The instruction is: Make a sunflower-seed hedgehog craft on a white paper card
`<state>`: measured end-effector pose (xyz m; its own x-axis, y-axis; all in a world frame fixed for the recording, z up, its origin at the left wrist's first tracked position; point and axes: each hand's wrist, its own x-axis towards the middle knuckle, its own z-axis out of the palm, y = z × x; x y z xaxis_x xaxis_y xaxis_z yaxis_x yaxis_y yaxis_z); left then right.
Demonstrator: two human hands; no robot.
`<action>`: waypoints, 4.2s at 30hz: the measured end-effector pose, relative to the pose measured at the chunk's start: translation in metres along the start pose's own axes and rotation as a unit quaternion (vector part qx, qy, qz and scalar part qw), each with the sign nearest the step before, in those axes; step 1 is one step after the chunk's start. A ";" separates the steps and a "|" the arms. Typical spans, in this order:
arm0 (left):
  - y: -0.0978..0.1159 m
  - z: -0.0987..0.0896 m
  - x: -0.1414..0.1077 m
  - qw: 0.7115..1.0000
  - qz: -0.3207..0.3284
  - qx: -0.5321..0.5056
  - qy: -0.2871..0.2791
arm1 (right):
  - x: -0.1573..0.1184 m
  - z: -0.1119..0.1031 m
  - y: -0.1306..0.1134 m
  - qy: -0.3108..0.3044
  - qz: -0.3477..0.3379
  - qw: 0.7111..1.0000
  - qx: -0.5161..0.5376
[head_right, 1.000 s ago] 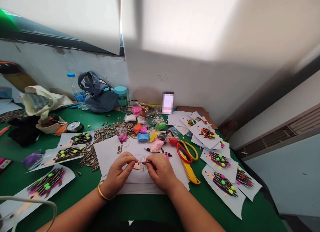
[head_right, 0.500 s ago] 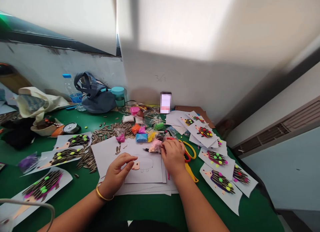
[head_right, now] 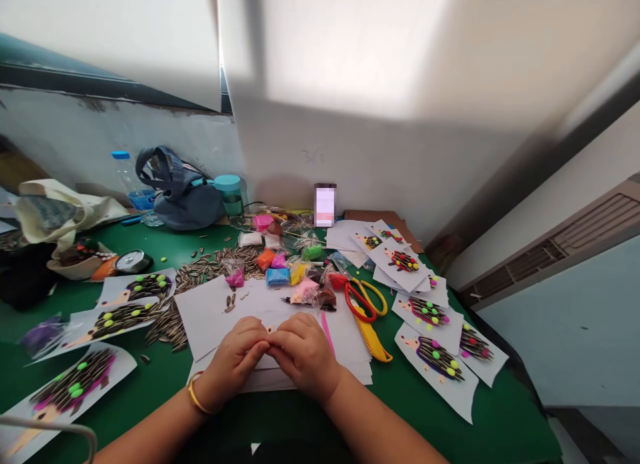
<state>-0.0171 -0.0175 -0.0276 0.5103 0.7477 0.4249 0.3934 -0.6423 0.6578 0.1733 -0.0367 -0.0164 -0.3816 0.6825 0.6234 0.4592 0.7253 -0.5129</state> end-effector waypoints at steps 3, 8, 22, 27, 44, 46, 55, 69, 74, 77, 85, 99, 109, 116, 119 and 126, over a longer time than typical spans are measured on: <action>0.000 0.000 0.001 1.000 0.006 -0.002 -0.017 | -0.002 0.004 0.002 0.017 0.020 0.999 0.020; 0.005 -0.002 0.001 0.999 0.013 -0.005 -0.033 | -0.003 0.003 0.005 0.037 0.046 0.998 0.026; -0.006 0.000 0.000 0.996 -0.052 -0.042 0.062 | -0.004 0.006 -0.005 -0.012 0.026 0.998 0.056; 0.000 0.003 -0.001 0.997 -0.041 -0.056 0.021 | -0.004 0.005 -0.001 0.014 0.050 0.996 0.068; 0.003 0.003 0.001 0.995 -0.037 -0.094 -0.022 | -0.003 0.005 0.001 0.082 0.042 0.993 0.072; 0.004 0.003 0.002 0.994 -0.051 -0.098 -0.014 | -0.003 0.004 0.001 0.081 0.041 0.994 0.066; -0.003 0.003 0.001 0.992 -0.057 -0.103 0.047 | -0.006 0.008 0.002 0.037 0.017 0.998 0.055; -0.002 0.003 0.000 0.995 -0.029 -0.082 0.052 | -0.005 0.007 0.004 0.044 0.024 0.997 0.053; -0.007 0.004 -0.001 0.997 -0.021 -0.061 0.043 | -0.005 0.007 0.004 0.040 0.024 0.998 0.048; -0.009 0.004 -0.002 0.998 -0.016 -0.042 0.039 | -0.005 0.007 0.003 0.032 0.019 0.998 0.044; 0.001 0.001 -0.001 0.998 -0.029 -0.030 0.053 | -0.004 0.008 0.003 0.028 0.012 0.999 0.031; -0.009 0.003 -0.001 0.999 0.003 -0.023 0.039 | -0.005 0.008 0.004 0.028 0.012 0.999 0.041; -0.006 0.005 -0.002 0.999 -0.005 -0.028 0.044 | -0.006 0.008 0.007 0.035 0.025 0.999 0.030; -0.005 0.003 0.000 0.999 -0.009 -0.022 0.049 | -0.006 0.008 0.006 0.028 0.022 0.999 0.034; -0.006 0.002 0.001 0.998 -0.001 -0.016 0.058 | -0.006 0.009 0.005 0.021 0.020 0.999 0.035; -0.008 0.002 -0.001 0.999 0.027 -0.010 0.047 | -0.004 0.008 0.004 0.023 0.012 0.999 0.032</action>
<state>-0.0194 -0.0137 -0.0349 0.4564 0.7254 0.5153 0.3522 -0.6791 0.6440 0.1700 -0.0362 -0.0257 -0.3342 0.6954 0.6361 0.4149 0.7146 -0.5632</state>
